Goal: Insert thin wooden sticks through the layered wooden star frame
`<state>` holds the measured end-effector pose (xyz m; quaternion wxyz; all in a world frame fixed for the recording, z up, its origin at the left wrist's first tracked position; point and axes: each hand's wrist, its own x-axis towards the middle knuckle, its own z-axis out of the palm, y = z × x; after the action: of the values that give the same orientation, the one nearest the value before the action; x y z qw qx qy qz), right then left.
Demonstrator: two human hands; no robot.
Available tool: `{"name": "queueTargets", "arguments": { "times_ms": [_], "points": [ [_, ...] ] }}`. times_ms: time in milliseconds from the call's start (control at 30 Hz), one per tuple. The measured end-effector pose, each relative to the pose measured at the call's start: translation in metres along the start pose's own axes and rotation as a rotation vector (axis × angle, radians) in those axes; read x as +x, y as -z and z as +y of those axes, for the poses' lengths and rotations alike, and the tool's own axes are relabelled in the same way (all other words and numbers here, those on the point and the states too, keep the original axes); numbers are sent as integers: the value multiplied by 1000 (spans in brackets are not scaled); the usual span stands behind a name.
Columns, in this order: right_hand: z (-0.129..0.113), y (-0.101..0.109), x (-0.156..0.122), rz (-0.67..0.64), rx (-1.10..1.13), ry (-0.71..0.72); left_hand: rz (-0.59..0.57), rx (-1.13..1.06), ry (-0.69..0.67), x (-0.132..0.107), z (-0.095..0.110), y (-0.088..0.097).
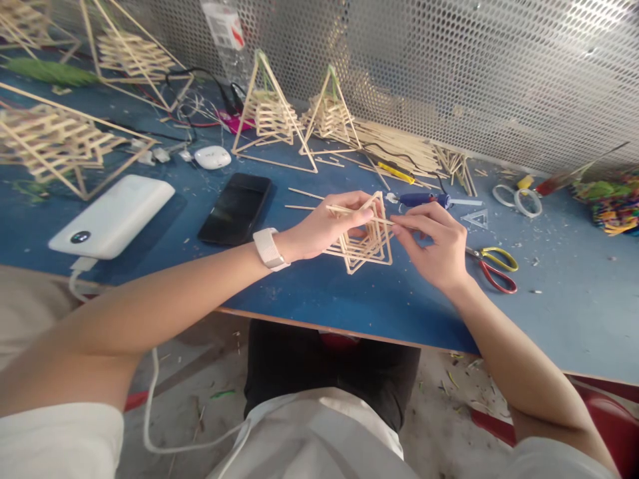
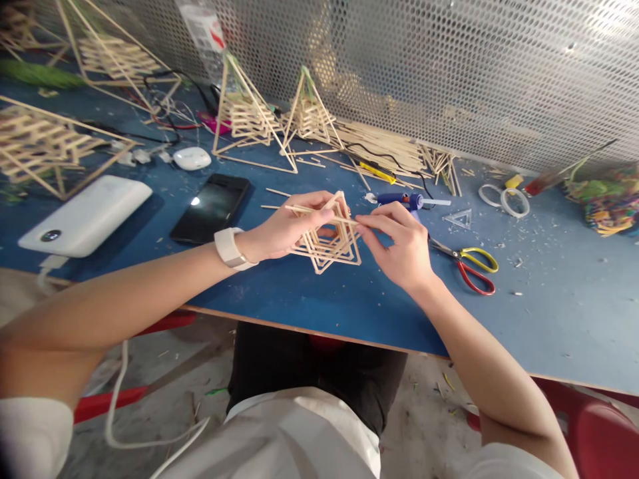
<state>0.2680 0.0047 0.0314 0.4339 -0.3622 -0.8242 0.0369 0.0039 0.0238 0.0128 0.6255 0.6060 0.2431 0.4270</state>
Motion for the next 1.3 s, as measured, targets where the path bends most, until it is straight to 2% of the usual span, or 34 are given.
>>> {"name": "queueTargets", "arguments": {
  "times_ms": [300, 833, 1300],
  "points": [
    [-5, 8, 3, -12, 101, -43, -23, -31, -6, -2, 6, -1],
    [-2, 6, 1, 25, 96, -19, -30, -43, -4, -1, 7, 1],
    [2, 9, 1, -55, 188, -23, -35, -121, 55, -2, 7, -1]
  ]
}}
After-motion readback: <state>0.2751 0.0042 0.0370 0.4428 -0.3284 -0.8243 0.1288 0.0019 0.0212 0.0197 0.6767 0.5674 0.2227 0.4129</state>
